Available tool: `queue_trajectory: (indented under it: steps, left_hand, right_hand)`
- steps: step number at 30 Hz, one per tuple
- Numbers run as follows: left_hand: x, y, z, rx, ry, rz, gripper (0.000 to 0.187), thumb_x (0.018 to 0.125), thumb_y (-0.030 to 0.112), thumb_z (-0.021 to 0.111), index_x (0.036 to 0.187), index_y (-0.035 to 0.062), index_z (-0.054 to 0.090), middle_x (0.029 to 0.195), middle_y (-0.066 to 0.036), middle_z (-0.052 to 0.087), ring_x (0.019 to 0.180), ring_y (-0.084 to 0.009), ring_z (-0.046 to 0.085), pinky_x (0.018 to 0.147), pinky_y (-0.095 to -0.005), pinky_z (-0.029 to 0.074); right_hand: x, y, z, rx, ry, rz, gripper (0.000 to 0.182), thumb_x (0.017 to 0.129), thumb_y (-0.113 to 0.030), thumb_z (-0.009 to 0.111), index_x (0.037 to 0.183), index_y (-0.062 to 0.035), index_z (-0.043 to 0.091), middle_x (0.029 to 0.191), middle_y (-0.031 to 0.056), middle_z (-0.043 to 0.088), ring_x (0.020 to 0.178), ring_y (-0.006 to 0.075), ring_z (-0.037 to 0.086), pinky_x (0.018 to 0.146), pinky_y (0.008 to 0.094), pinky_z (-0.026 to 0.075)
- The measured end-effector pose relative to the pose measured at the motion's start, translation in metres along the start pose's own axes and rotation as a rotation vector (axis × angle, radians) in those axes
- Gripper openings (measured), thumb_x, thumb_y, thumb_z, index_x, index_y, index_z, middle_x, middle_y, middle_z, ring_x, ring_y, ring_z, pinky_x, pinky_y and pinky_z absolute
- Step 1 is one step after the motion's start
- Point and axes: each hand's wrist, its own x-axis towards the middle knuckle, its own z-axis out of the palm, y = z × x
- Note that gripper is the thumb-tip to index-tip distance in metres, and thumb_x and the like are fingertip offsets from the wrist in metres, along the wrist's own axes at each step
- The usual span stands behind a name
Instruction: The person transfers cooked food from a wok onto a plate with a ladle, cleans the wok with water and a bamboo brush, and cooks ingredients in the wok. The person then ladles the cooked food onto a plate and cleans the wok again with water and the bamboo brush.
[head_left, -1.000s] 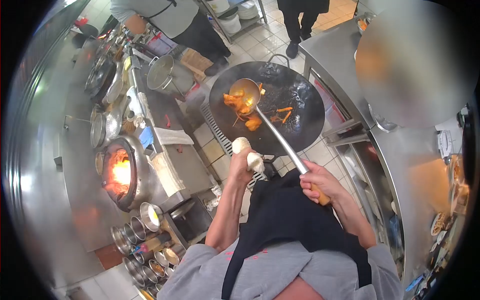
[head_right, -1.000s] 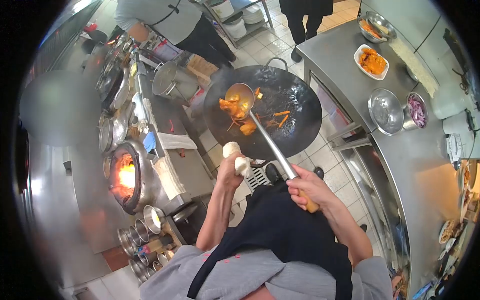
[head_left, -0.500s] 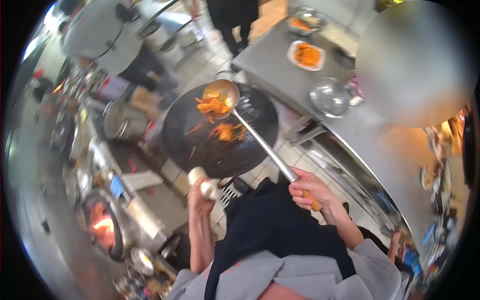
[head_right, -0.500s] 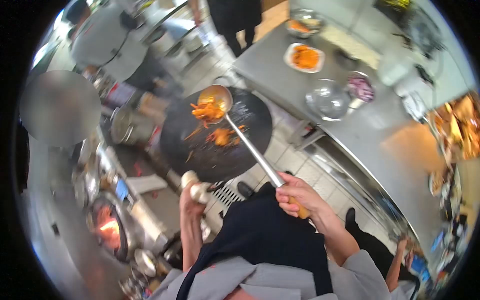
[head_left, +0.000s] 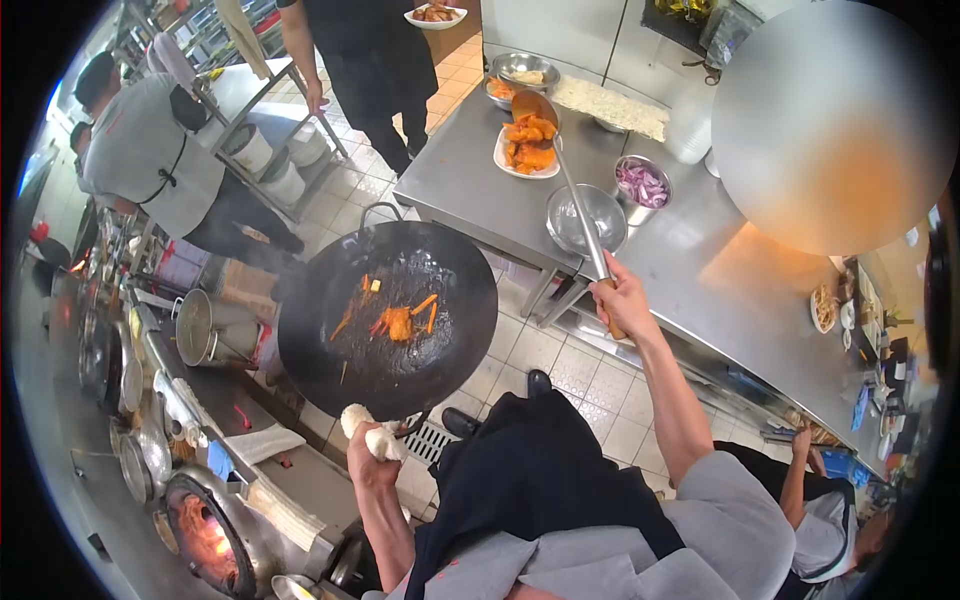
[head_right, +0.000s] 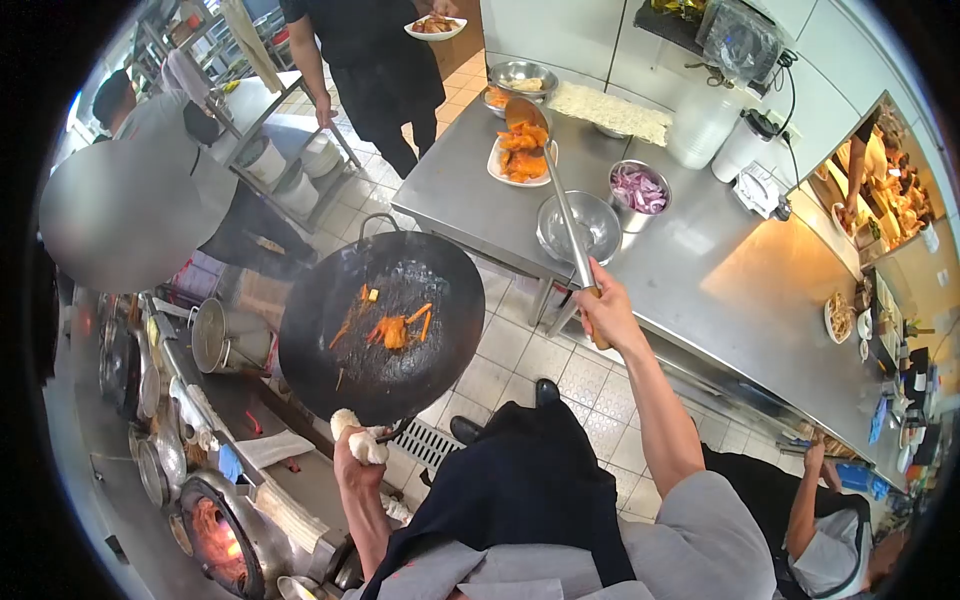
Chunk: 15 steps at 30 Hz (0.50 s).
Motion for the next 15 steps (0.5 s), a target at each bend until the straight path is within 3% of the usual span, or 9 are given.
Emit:
queue_trajectory:
  steps: [10, 15]
  left_hand:
    - [-0.012, -0.005, 0.011, 0.024, 0.028, -0.036, 0.019, 0.076, 0.005, 0.054, 0.095, 0.0024, 0.050, 0.080, -0.012, 0.061, 0.068, -0.0309, 0.066, 0.059, -0.0388, 0.056]
    - [-0.011, -0.008, 0.006, 0.032, 0.044, -0.048, 0.021, 0.076, 0.006, 0.054, 0.096, 0.0022, 0.050, 0.080, -0.012, 0.061, 0.068, -0.0309, 0.066, 0.059, -0.0395, 0.056]
  right_hand:
    - [-0.002, 0.028, -0.015, -0.245, 0.113, -0.049, 0.066, 0.088, -0.001, 0.056, 0.149, -0.0105, 0.032, 0.059, -0.0027, 0.045, 0.044, 0.0065, 0.042, 0.040, 0.0250, 0.038]
    - [0.000, 0.030, -0.025, -0.483, 0.169, -0.129, 0.066, 0.085, -0.003, 0.058, 0.147, -0.0081, 0.036, 0.061, 0.0065, 0.049, 0.052, 0.0139, 0.048, 0.056, 0.0277, 0.044]
